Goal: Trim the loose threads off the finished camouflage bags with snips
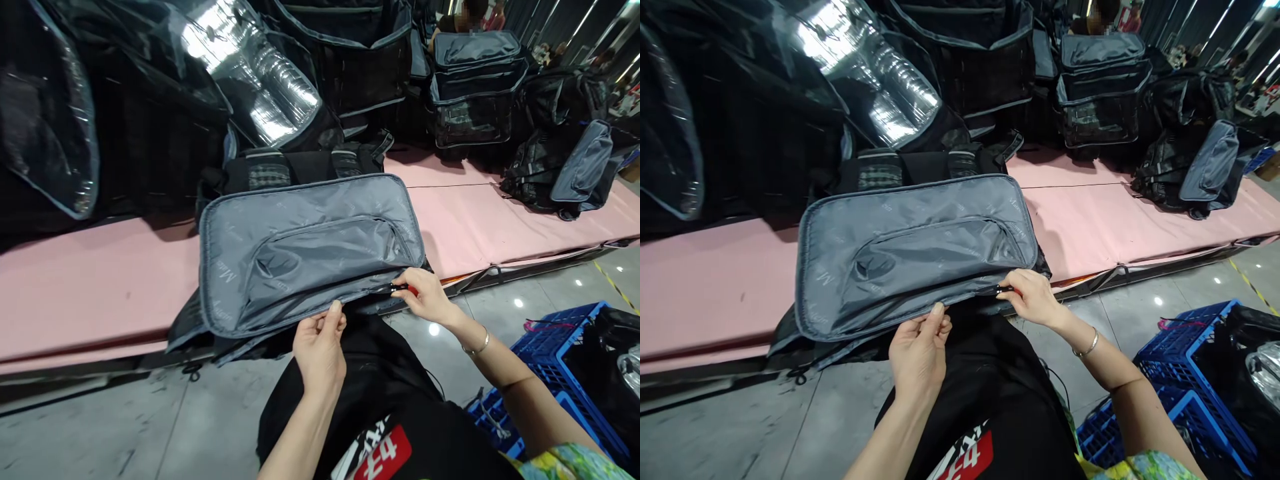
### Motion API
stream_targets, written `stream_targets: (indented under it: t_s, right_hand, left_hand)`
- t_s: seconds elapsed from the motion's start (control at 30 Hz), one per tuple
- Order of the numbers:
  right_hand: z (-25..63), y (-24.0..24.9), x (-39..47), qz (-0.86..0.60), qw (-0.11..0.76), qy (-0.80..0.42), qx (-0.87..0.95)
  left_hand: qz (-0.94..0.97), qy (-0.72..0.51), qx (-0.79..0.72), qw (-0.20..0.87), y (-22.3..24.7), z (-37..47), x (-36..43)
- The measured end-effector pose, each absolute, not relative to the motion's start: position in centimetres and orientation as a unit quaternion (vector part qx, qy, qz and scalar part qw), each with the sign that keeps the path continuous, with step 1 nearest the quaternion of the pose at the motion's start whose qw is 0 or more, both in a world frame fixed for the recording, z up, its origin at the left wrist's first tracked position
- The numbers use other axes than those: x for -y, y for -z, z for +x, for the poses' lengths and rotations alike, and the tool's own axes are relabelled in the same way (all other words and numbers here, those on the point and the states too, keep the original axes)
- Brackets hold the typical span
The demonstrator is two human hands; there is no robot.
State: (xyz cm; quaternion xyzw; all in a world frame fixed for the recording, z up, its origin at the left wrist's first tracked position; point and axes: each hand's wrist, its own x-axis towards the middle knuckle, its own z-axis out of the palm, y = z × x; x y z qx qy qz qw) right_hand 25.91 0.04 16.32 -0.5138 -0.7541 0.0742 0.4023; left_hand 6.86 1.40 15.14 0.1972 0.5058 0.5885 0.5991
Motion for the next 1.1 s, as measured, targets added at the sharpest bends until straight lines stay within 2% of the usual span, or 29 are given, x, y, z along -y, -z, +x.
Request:
stream_targets:
  t_s: [0.23,0.6,0.9,1.0,1.1]
  right_hand:
    - [25.7,-15.3,-0.2,-0.523,0.362,-0.005,0.772]
    - [25.7,-15.5,-1.6,-0.492,0.334,-0.019,0.803]
    - [25.5,-14.9,-1.6,-0.475,0.380,-0.005,0.794]
    - [25.1,-15.2,-1.6,-0.464,0.406,-0.049,0.786]
    - [25.0,-15.2,-1.2,-0.462,0.467,-0.128,0.743]
  left_hand:
    - [0.219,-0.587,-0.498,0.599,-14.6,6.6,-1.5]
    - [0.235,-0.583,-0.490,0.604,-14.8,6.5,-1.4]
    - [0.234,-0.585,-0.498,0.595,-14.7,6.5,-1.4]
    - [0.238,-0.579,-0.502,0.597,-14.9,6.4,-1.4]
    - [0.234,-0.566,-0.501,0.611,-15.2,6.2,-1.4]
